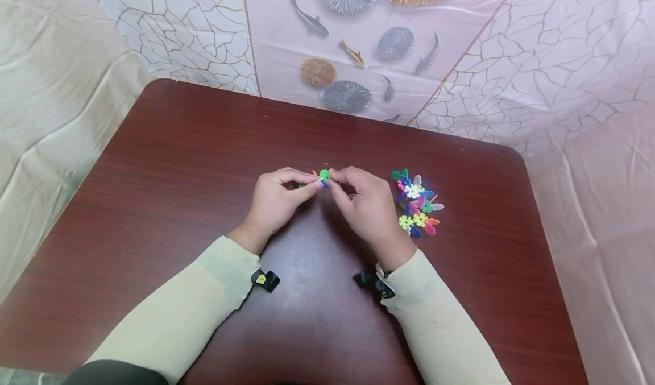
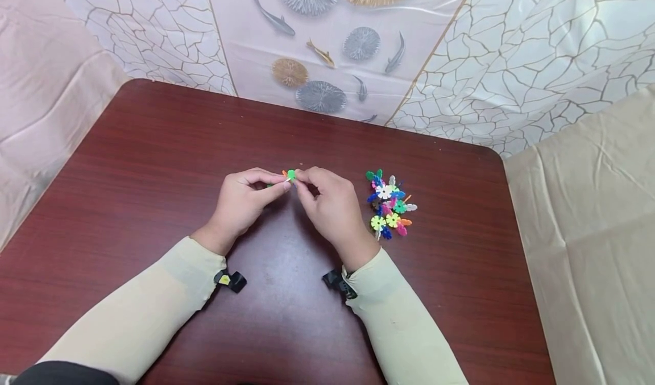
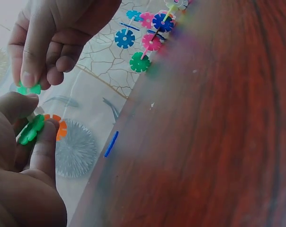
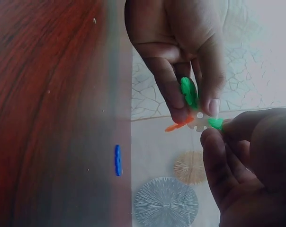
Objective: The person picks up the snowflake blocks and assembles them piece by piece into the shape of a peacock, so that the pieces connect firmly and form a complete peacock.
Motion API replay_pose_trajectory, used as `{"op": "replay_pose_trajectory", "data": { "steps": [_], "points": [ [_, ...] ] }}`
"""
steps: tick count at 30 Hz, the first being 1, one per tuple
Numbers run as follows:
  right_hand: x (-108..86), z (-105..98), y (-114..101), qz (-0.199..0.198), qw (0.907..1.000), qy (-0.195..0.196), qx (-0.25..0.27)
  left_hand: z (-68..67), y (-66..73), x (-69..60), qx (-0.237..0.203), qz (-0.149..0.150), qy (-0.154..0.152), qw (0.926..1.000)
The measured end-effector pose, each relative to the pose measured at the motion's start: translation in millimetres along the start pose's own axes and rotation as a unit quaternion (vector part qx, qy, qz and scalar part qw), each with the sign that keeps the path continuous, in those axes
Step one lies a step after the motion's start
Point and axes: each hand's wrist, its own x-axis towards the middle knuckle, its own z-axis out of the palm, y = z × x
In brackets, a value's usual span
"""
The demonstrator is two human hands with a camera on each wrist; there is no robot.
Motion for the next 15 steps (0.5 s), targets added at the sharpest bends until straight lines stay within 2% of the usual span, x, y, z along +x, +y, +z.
{"op": "replay_pose_trajectory", "data": {
  "steps": [9, 15],
  "points": [
    [-0.2, 1.8, 4.8, 0.026, 0.9991, -0.020, 0.025, -0.2, 2.5, -2.2, 0.026, -0.001, 0.012, 0.9996],
    [0.0, 2.6, 9.6, 0.047, 0.9970, -0.029, 0.055, -1.6, 3.1, -2.9, 0.036, 0.001, 0.001, 0.9994]
  ]
}}
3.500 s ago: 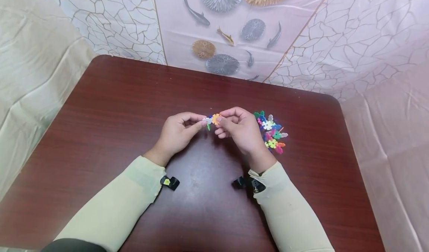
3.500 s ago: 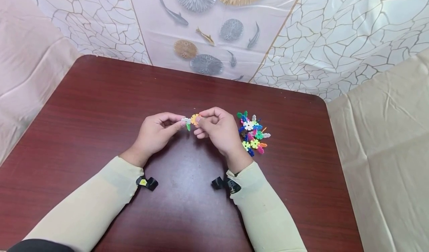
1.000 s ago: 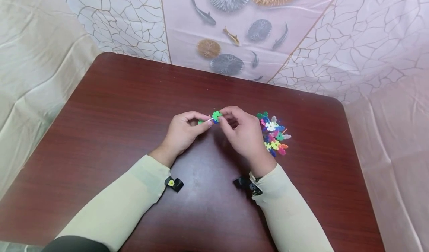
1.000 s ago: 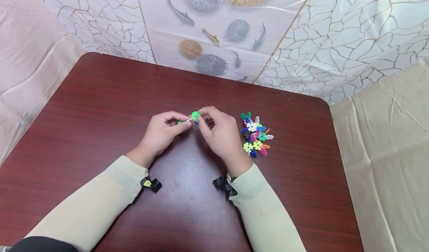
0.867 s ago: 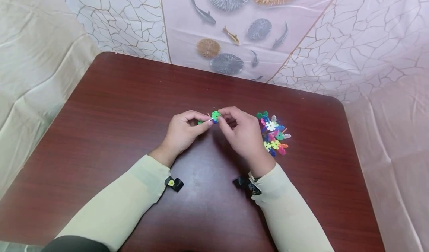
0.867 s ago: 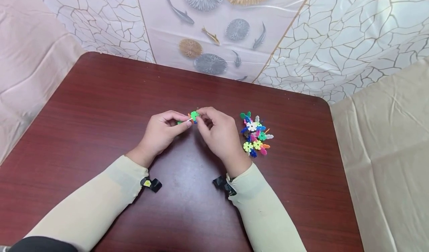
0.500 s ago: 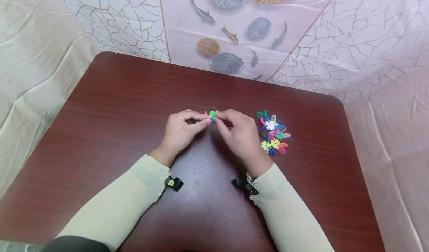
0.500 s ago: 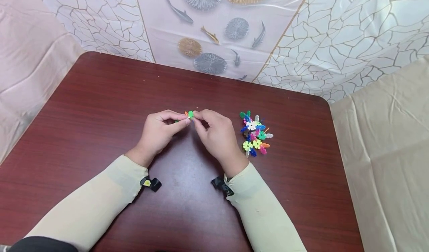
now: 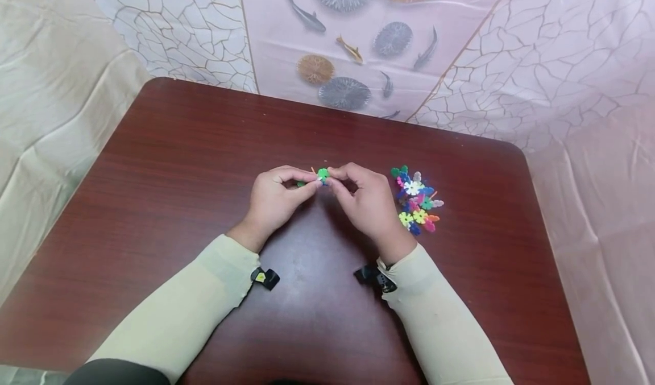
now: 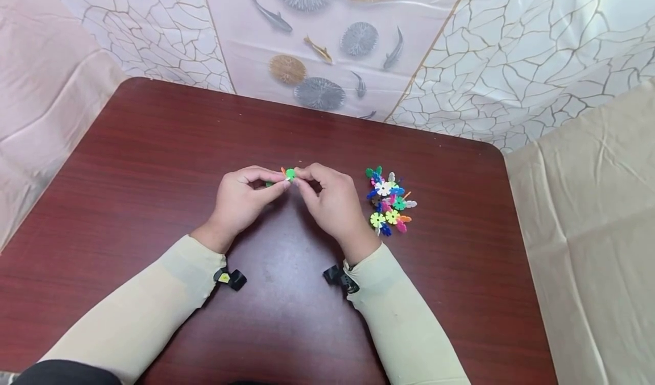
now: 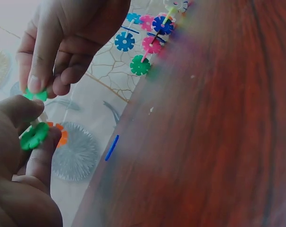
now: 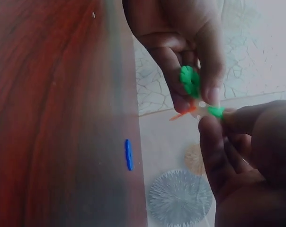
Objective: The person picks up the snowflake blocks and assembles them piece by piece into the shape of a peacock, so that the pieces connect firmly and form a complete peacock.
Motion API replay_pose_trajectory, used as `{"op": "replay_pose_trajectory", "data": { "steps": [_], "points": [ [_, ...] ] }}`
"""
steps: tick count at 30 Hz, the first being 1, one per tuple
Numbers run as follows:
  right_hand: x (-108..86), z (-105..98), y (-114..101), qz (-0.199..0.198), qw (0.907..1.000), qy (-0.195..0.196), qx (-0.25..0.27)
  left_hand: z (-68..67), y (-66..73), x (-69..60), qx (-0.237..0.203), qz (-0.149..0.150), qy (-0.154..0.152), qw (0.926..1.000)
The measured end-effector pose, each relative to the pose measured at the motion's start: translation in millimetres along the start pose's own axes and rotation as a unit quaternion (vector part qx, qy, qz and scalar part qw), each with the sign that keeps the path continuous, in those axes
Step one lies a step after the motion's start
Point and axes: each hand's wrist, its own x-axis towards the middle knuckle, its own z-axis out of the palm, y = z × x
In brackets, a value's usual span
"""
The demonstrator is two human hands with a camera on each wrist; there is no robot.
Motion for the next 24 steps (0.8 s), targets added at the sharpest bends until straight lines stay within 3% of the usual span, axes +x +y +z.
{"op": "replay_pose_trajectory", "data": {
  "steps": [4, 8, 14, 19, 21, 24],
  "points": [
    [3.7, -3.4, -1.5, 0.003, 1.0000, -0.003, 0.007, -6.6, 3.4, 1.6, -0.022, -0.016, -0.029, 0.9992],
    [7.4, -10.0, -4.0, 0.006, 0.9997, -0.016, -0.017, -9.7, 3.2, 3.3, -0.005, -0.023, -0.074, 0.9970],
    [14.0, -7.4, -8.9, -0.001, 0.9964, -0.078, -0.034, -7.8, -2.6, 1.7, -0.007, -0.009, -0.097, 0.9953],
    [24.6, -4.1, -5.9, 0.091, 0.9906, -0.102, -0.010, -7.0, -7.0, 4.0, -0.050, -0.016, -0.070, 0.9961],
    [30.0, -1.7, -0.3, 0.137, 0.9820, -0.125, -0.038, -7.2, -8.7, 6.6, -0.087, -0.035, -0.057, 0.9940],
    [35.9, 6.3, 8.4, 0.168, 0.9613, -0.183, -0.120, -6.9, -9.6, 9.2, -0.140, -0.070, -0.051, 0.9864]
  ]
}}
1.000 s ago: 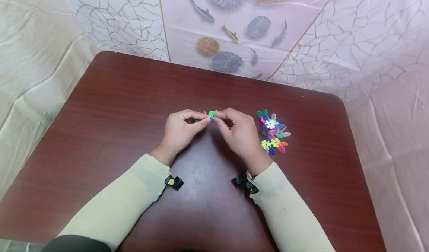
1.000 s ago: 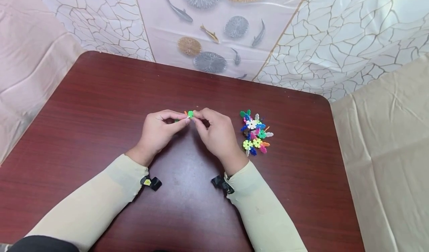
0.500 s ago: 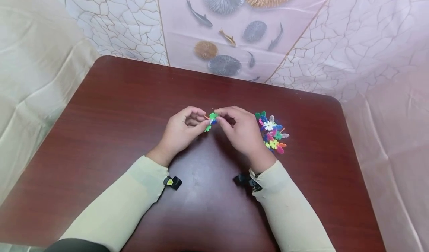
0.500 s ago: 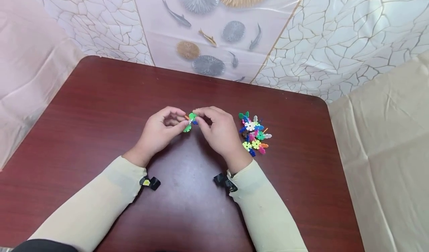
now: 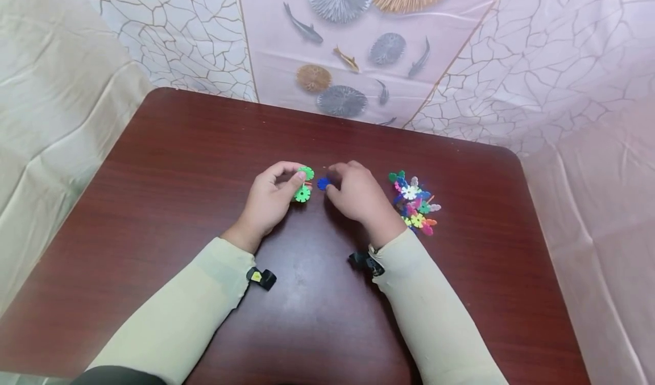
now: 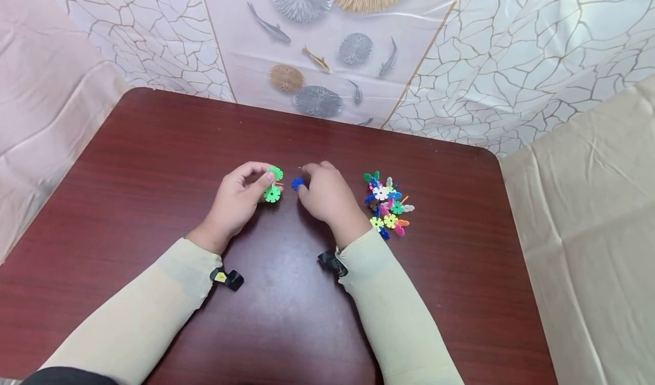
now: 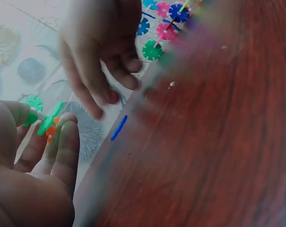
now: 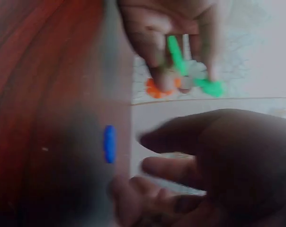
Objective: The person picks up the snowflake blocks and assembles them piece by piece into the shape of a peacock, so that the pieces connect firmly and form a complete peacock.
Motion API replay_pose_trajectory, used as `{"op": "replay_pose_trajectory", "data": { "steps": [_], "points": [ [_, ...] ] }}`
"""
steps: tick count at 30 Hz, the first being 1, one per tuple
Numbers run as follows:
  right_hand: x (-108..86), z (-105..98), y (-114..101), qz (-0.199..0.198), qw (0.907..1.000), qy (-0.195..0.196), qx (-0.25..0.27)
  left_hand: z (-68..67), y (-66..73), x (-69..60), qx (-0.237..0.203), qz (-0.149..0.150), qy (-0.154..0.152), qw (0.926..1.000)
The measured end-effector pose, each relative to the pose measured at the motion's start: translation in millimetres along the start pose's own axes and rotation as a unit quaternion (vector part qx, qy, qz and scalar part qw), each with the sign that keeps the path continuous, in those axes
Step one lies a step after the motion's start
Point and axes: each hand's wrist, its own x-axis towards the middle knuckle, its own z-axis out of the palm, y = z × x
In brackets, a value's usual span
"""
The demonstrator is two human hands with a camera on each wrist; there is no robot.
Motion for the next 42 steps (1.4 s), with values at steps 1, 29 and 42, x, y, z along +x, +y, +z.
{"op": "replay_pose_trajectory", "data": {
  "steps": [1, 29, 42],
  "points": [
    [2.9, 3.3, 0.9, 0.006, 0.9996, -0.014, -0.022, 0.4, -0.1, 0.2, -0.017, -0.010, -0.001, 0.9998],
    [-24.2, 10.1, 22.0, -0.011, 0.8315, 0.002, 0.555, 8.8, -3.0, -4.6, -0.071, -0.029, -0.032, 0.9965],
    [-25.7, 11.9, 13.5, -0.010, 0.8227, 0.001, 0.568, 9.5, -0.7, -8.3, -0.049, 0.008, -0.018, 0.9986]
  ]
}}
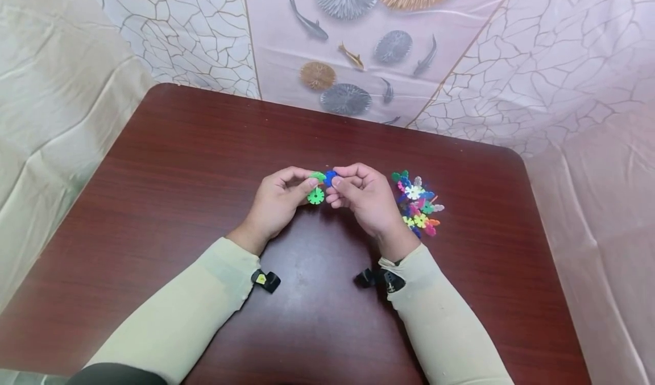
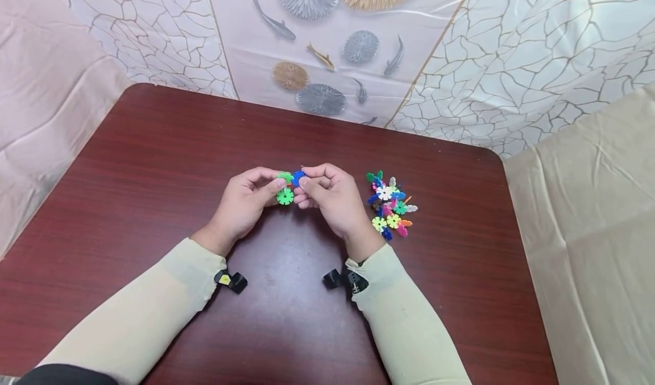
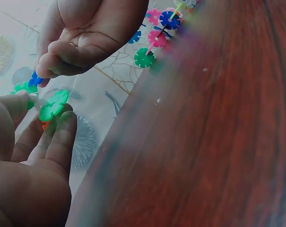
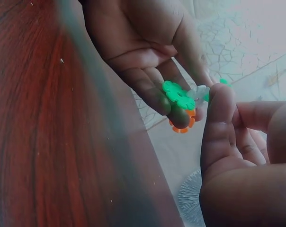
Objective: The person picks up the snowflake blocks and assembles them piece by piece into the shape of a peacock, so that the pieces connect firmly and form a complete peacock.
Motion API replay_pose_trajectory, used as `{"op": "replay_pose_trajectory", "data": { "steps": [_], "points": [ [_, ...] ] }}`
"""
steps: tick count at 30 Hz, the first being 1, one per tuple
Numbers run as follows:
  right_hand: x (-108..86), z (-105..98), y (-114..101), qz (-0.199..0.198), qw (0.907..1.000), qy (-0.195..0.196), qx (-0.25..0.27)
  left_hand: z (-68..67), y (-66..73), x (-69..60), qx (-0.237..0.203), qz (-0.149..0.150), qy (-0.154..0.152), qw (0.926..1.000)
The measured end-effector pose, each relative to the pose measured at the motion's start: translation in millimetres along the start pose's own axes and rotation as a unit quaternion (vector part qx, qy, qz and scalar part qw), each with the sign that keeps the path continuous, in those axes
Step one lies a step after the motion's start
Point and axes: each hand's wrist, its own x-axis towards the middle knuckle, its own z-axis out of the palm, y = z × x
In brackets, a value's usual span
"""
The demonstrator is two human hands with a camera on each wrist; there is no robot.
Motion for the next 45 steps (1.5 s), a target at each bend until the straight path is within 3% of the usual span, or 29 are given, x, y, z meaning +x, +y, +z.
{"op": "replay_pose_trajectory", "data": {
  "steps": [8, 11, 13, 14, 16, 18, 21, 23, 24, 26, 29, 33, 39, 45],
  "points": [
    [-0.7, 4.2, -4.6, 0.005, 1.0000, 0.007, 0.002, -1.4, 4.2, 2.5, 0.002, 0.003, -0.010, 0.9999],
    [-1.8, 3.9, -11.2, 0.009, 0.9977, 0.007, -0.066, -4.3, 3.5, 3.2, 0.001, -0.009, -0.021, 0.9997],
    [-6.0, 4.2, -21.8, 0.017, 0.9884, 0.009, -0.151, -6.0, 1.9, 3.2, -0.002, -0.018, -0.026, 0.9995],
    [-9.1, 3.9, -28.0, 0.020, 0.9794, 0.013, -0.201, -6.8, 0.7, 2.8, -0.007, -0.021, -0.028, 0.9994],
    [-17.3, 1.1, -42.1, 0.005, 0.9482, 0.023, -0.317, -8.0, -2.0, 3.0, -0.013, -0.027, -0.023, 0.9993],
    [-27.7, -4.0, -57.4, -0.022, 0.9070, 0.043, -0.418, -9.4, -4.9, 3.8, -0.022, -0.029, -0.009, 0.9993],
    [-43.0, -18.8, -77.2, -0.062, 0.8343, 0.089, -0.541, -11.9, -9.0, 5.3, -0.036, -0.034, 0.014, 0.9987],
    [-52.7, -31.6, -89.7, -0.051, 0.7993, 0.114, -0.588, -12.6, -10.5, 6.3, -0.040, -0.036, 0.020, 0.9983],
    [-57.1, -38.9, -95.0, -0.033, 0.7866, 0.120, -0.605, -12.4, -10.8, 6.5, -0.041, -0.037, 0.021, 0.9983],
    [-63.9, -54.4, -102.0, 0.013, 0.7696, 0.124, -0.626, -11.5, -10.8, 7.4, -0.040, -0.037, 0.017, 0.9983],
    [-69.0, -75.3, -103.1, 0.089, 0.7605, 0.110, -0.634, -9.1, -9.8, 8.3, -0.033, -0.038, 0.011, 0.9987],
    [-67.4, -95.2, -88.7, 0.159, 0.7634, 0.076, -0.621, -8.2, -10.0, 8.7, -0.022, -0.045, 0.009, 0.9987],
    [-58.8, -109.3, -69.5, 0.175, 0.7584, 0.075, -0.624, -8.4, -9.2, 9.5, -0.011, -0.045, 0.004, 0.9989],
    [-52.2, -113.3, -64.6, 0.182, 0.7557, 0.067, -0.626, -7.3, -7.9, 8.3, -0.014, -0.045, -0.004, 0.9989]
  ]
}}
